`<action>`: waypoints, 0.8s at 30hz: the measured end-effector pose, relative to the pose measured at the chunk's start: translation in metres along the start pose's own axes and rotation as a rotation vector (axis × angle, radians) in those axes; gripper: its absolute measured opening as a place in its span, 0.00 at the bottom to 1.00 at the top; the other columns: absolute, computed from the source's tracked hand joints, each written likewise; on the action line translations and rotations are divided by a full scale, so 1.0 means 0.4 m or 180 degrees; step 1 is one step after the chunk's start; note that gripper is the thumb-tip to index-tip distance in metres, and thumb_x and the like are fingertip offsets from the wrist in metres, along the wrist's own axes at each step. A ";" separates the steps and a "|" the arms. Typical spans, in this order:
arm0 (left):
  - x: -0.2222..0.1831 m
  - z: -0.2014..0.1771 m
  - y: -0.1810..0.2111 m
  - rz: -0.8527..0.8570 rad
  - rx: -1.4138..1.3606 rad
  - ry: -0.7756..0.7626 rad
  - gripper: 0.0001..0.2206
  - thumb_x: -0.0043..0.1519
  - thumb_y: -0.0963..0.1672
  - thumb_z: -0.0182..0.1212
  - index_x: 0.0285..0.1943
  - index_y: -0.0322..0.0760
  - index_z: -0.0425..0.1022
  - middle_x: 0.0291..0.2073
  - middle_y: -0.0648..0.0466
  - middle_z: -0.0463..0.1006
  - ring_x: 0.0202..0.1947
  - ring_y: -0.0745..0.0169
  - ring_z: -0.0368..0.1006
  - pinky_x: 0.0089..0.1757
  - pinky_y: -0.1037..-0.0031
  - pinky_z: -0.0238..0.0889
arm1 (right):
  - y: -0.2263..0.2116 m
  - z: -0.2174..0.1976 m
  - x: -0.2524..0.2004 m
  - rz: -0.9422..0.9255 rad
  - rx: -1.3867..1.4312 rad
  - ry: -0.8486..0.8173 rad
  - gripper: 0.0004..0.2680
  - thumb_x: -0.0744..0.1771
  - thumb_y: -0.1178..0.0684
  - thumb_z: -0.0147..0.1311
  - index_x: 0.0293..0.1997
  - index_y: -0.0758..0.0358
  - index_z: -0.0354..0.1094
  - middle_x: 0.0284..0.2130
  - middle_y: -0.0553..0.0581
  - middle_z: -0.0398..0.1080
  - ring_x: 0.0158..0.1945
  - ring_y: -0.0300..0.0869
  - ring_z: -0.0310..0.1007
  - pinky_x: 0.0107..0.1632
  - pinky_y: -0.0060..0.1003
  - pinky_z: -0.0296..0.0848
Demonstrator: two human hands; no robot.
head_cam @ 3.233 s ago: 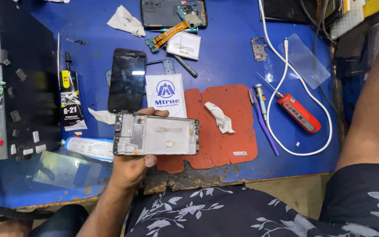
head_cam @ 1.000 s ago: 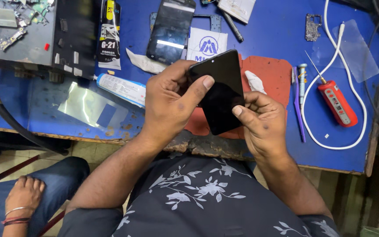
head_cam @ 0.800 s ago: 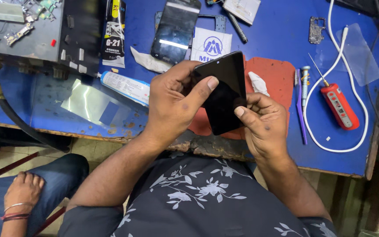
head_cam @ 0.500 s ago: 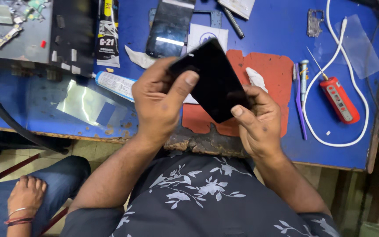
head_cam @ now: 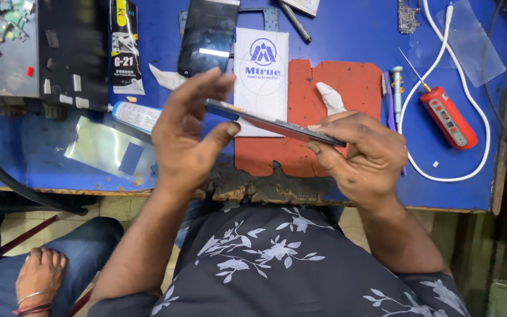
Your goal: The person applies adhesive to a smartphone frame, attaches a screen, wipes the device, and secures it with rubber bands. The work occurs at a cluttered repair bench with tools and spare parts visible.
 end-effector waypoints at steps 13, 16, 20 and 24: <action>-0.027 0.093 0.037 0.0288 0.1368 -0.0691 0.09 0.64 0.37 0.68 0.51 0.35 0.78 0.38 0.53 0.81 0.39 0.61 0.78 0.42 0.73 0.71 | -0.017 0.007 0.037 0.0247 0.1192 -0.0007 0.12 0.64 0.67 0.64 0.50 0.71 0.70 0.42 0.60 0.75 0.48 0.42 0.78 0.67 0.40 0.74; -0.057 0.094 -0.013 -0.0377 0.0617 -0.0288 0.07 0.65 0.38 0.67 0.51 0.31 0.79 0.37 0.54 0.82 0.36 0.71 0.77 0.37 0.78 0.71 | 0.032 0.019 -0.003 0.0632 0.1885 0.0303 0.09 0.68 0.66 0.64 0.53 0.71 0.71 0.44 0.59 0.76 0.48 0.39 0.78 0.56 0.31 0.79; -0.082 0.113 -0.058 -0.1241 0.0025 -0.0045 0.09 0.64 0.40 0.68 0.51 0.30 0.80 0.34 0.57 0.81 0.32 0.78 0.74 0.31 0.82 0.71 | 0.060 0.016 -0.031 0.0739 0.2038 0.0447 0.07 0.69 0.67 0.64 0.50 0.73 0.71 0.42 0.59 0.76 0.45 0.38 0.78 0.53 0.29 0.78; -0.051 0.113 -0.029 -0.1147 0.0354 -0.0407 0.09 0.64 0.40 0.67 0.51 0.30 0.80 0.37 0.55 0.84 0.34 0.74 0.77 0.32 0.81 0.73 | 0.052 0.012 -0.025 0.0690 0.1911 0.0414 0.06 0.69 0.67 0.64 0.49 0.73 0.71 0.41 0.58 0.76 0.44 0.37 0.78 0.50 0.27 0.78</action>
Point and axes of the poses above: each hand's wrist, its own x-axis towards the middle knuckle, its own z-axis out of the palm, y = z × x, the point moved 5 cm from there along x, towards the middle knuckle
